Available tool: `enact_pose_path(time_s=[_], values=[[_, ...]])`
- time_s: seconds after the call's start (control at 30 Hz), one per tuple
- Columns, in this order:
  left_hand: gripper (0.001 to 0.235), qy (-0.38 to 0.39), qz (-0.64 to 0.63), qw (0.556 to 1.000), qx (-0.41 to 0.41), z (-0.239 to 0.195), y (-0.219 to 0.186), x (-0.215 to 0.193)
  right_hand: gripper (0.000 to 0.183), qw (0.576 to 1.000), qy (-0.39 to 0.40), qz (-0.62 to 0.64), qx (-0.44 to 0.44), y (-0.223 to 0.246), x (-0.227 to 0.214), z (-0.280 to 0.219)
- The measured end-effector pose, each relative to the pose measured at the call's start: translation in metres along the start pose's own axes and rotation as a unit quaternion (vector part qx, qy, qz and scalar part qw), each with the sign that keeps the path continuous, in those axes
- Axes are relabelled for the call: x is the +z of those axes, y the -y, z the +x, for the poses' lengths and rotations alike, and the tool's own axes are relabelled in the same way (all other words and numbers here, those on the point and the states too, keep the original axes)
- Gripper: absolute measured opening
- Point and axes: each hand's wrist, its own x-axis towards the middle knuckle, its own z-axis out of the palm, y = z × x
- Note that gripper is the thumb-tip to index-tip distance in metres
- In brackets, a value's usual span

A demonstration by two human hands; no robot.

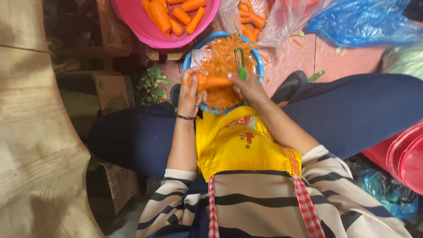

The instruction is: Peeling carrots using a hand peeler over a bowl.

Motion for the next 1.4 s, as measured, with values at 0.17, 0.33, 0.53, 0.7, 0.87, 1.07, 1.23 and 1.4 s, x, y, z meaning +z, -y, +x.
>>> enact_pose_path(time_s=[0.17,0.33,0.53,0.7,0.87,1.07,1.23,1.4], values=[[0.038,-0.220,0.124,0.959,0.125,0.011,0.007,0.000,0.032,0.974,0.090,0.088,0.188,0.011,0.040,-0.049],[0.065,-0.281,-0.050,0.956,0.070,0.022,0.022,-0.015,0.036,0.937,0.195,-0.286,-0.041,0.029,0.035,-0.050],[0.068,-0.165,0.046,0.985,0.007,0.022,0.046,-0.019,0.025,0.746,0.120,-0.571,-0.320,0.031,0.038,-0.050],[0.061,-0.155,-0.022,0.987,-0.029,0.009,0.017,0.009,0.026,0.684,-0.046,-0.629,-0.367,0.018,0.037,-0.043],[0.060,-0.161,0.000,0.986,-0.042,0.010,0.030,0.007,0.028,0.714,-0.042,-0.615,-0.333,0.007,0.038,-0.040],[0.065,-0.124,0.165,0.972,-0.115,0.014,0.049,0.006,0.025,0.909,-0.006,-0.397,-0.125,0.022,0.040,-0.030],[0.062,-0.122,0.239,0.956,-0.121,0.012,0.084,0.007,0.045,0.949,-0.023,-0.292,-0.116,-0.019,0.031,0.000],[0.062,-0.035,0.151,0.975,-0.158,-0.025,0.051,0.067,0.050,0.948,-0.109,-0.296,-0.053,0.014,0.036,-0.001]])
